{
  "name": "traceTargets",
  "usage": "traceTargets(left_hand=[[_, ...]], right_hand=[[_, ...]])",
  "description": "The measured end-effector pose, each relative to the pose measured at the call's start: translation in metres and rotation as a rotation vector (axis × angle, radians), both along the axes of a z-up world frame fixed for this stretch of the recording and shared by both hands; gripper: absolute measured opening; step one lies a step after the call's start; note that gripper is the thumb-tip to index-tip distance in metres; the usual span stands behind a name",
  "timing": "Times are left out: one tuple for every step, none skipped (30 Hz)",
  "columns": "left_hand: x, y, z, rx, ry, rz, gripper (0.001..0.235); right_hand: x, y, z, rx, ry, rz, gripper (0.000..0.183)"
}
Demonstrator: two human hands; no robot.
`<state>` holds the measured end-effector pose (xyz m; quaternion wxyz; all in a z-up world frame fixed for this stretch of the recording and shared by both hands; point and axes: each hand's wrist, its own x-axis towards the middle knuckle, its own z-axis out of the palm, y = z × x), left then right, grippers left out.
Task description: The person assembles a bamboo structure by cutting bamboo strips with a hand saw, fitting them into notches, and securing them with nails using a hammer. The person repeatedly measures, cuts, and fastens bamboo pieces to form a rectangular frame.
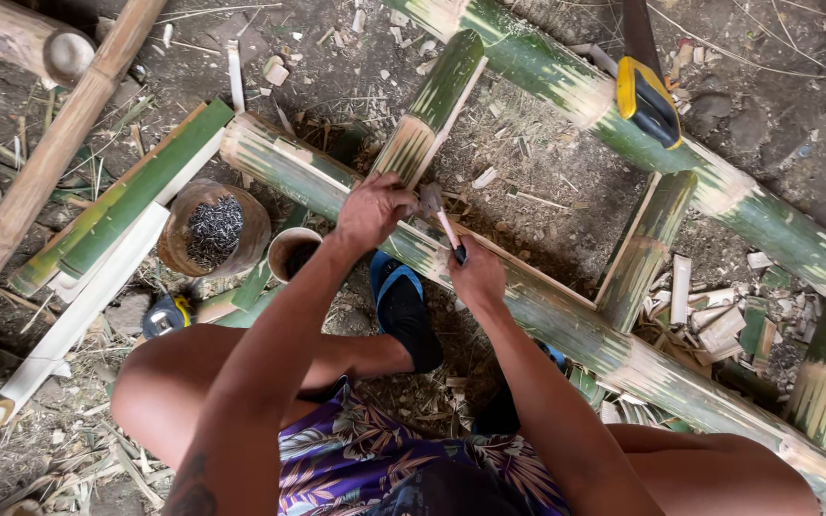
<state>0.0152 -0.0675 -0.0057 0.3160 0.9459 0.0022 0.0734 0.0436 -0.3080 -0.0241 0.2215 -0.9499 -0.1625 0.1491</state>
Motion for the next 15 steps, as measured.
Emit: traceTargets(left_hand=[[0.001, -0.004, -0.01, -0.031, 0.097, 0.065, 0.01], [0.002, -0.006, -0.02, -0.118, 0.05, 0.087, 0.006], [0.003, -0.008, -0.031, -0.204, 0.002, 0.109, 0.003], [0.003, -0.01, -0.04, -0.292, -0.045, 0.134, 0.004], [0.003, -0.011, -0.05, -0.293, -0.045, 0.134, 0.003], [0.004, -0.012, -0.058, -0.293, -0.043, 0.132, 0.003], [0.004, -0.012, -0.065, -0.292, -0.042, 0.13, 0.003], [0.004, -0.011, -0.07, -0.292, -0.023, 0.125, 0.005], [0.005, -0.01, -0.075, -0.293, -0.004, 0.121, 0.006], [0.005, -0.009, -0.078, -0.293, 0.014, 0.116, 0.008], [0.006, -0.008, -0.08, -0.3, -0.036, 0.113, 0.009], [0.006, -0.007, -0.081, -0.308, -0.085, 0.106, 0.009], [0.007, -0.007, -0.082, -0.315, -0.134, 0.098, 0.01], [0.005, -0.01, -0.083, -0.334, -0.091, 0.118, 0.009], [0.002, -0.013, -0.085, -0.352, -0.047, 0.138, 0.009]], right_hand=[[0.0, 0.001, 0.0, 0.012, -0.002, -0.002, 0.017], [0.001, 0.002, 0.001, 0.019, 0.005, -0.005, 0.017], [0.001, 0.003, 0.003, 0.027, 0.012, -0.009, 0.017], [0.001, 0.004, 0.005, 0.034, 0.02, -0.009, 0.017], [0.001, 0.005, 0.009, 0.037, 0.02, 0.002, 0.019], [0.001, 0.005, 0.014, 0.041, 0.021, 0.011, 0.021], [0.001, 0.004, 0.019, 0.045, 0.021, 0.021, 0.023], [0.001, 0.003, 0.026, 0.06, 0.097, 0.015, 0.029], [0.0, 0.001, 0.033, 0.074, 0.173, 0.01, 0.039], [-0.001, -0.001, 0.041, 0.088, 0.249, 0.004, 0.05], [-0.001, -0.002, 0.048, 0.134, 0.218, 0.055, 0.051], [-0.003, -0.004, 0.054, 0.181, 0.189, 0.102, 0.053], [-0.005, -0.006, 0.059, 0.227, 0.159, 0.149, 0.054], [-0.011, -0.01, 0.062, 0.254, 0.152, 0.164, 0.053], [-0.016, -0.014, 0.064, 0.282, 0.146, 0.18, 0.051]])
